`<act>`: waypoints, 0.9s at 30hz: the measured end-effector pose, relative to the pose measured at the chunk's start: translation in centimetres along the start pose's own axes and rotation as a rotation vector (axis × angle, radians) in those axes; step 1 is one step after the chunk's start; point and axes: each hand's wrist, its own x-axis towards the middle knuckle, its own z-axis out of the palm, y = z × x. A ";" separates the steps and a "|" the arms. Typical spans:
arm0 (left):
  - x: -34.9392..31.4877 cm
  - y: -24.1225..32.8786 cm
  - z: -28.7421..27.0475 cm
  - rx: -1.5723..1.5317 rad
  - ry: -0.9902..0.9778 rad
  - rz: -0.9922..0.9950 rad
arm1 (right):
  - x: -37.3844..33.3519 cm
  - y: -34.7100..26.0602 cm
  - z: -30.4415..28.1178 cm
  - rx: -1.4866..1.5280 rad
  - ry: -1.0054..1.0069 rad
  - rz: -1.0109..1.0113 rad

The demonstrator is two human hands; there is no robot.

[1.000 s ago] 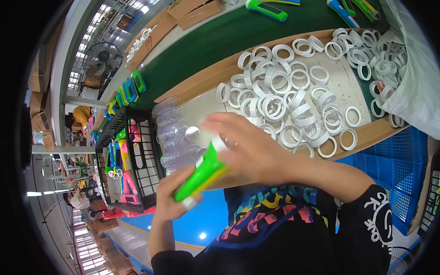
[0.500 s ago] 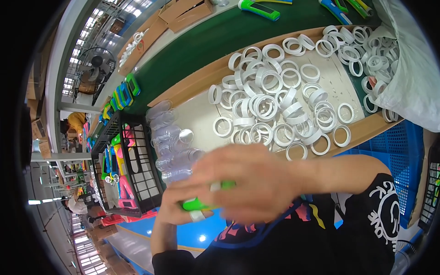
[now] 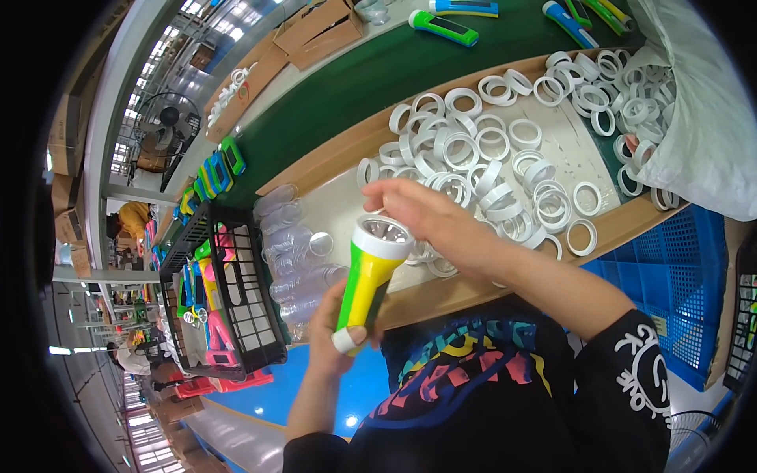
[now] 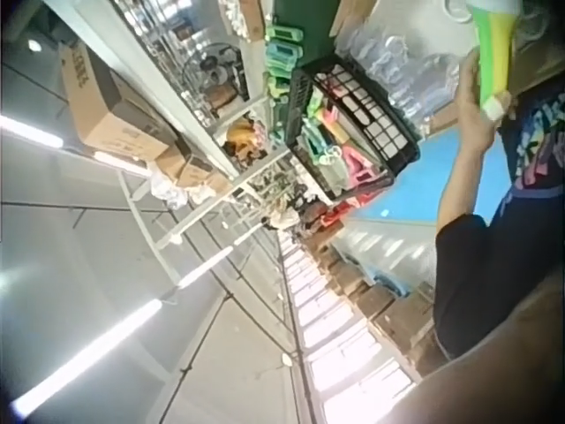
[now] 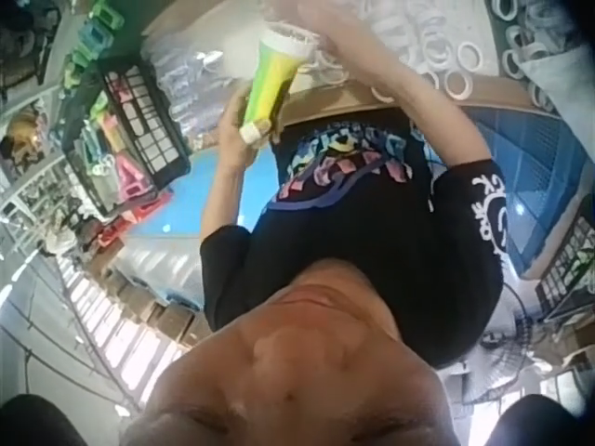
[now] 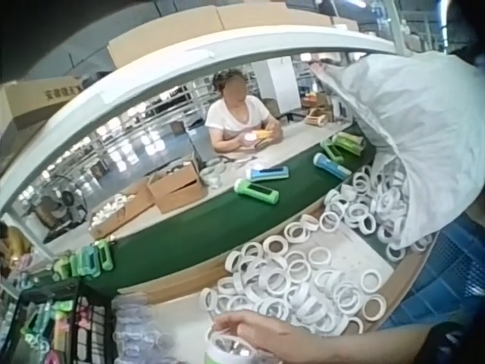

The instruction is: Assembling plastic toy flashlights by fitting white rings onto the bodies.

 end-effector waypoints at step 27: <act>10.8 2.6 -10.8 1.786 0.227 0.426 | 5.5 6.8 1.2 -1.864 -0.118 -0.381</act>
